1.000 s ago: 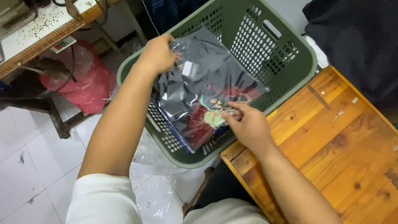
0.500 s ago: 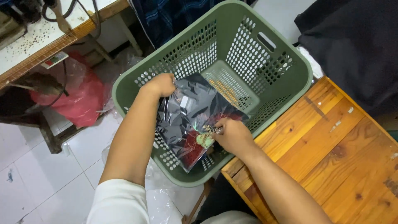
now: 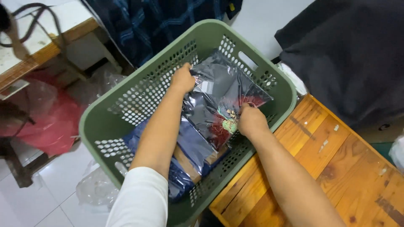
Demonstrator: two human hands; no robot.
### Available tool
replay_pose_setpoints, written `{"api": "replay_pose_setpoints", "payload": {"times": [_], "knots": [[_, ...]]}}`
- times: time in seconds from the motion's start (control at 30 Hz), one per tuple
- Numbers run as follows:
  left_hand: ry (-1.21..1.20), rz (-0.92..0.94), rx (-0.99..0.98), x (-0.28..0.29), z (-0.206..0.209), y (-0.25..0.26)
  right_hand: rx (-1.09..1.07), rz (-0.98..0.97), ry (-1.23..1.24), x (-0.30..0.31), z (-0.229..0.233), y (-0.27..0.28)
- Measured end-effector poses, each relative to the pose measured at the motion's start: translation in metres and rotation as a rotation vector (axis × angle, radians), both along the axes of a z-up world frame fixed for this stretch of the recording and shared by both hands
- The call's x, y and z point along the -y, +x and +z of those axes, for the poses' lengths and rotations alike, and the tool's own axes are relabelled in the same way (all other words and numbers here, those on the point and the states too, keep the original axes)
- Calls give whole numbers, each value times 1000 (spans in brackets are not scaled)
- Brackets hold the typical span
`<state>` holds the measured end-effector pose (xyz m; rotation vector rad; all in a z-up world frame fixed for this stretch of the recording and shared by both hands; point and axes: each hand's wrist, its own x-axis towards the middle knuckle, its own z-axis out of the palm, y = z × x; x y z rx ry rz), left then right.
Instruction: Folding black t-shirts and inserting them into clear plastic bags before placing them into a laundry basket.
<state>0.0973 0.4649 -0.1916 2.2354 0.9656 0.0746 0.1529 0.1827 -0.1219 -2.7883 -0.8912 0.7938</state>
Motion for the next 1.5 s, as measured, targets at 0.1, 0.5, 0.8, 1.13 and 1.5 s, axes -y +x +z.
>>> {"api": "replay_pose_setpoints", "payload": {"times": [0.1,0.5,0.8,1.13,1.5], "knots": [[6,-31,-87,11,-17,7,46,59,-114,-1,-33,16],[275,-76,-291,33,-58,20,-29,202,-446,-23,-51,13],[255,-669,-622,104,-50,0,-107,464,-819,-31,0,-22],[329,-715,-819,103,-85,22,408,251,21,45,80,7],[19,-679,-450,152,-67,26,495,-87,397,93,4,60]]}}
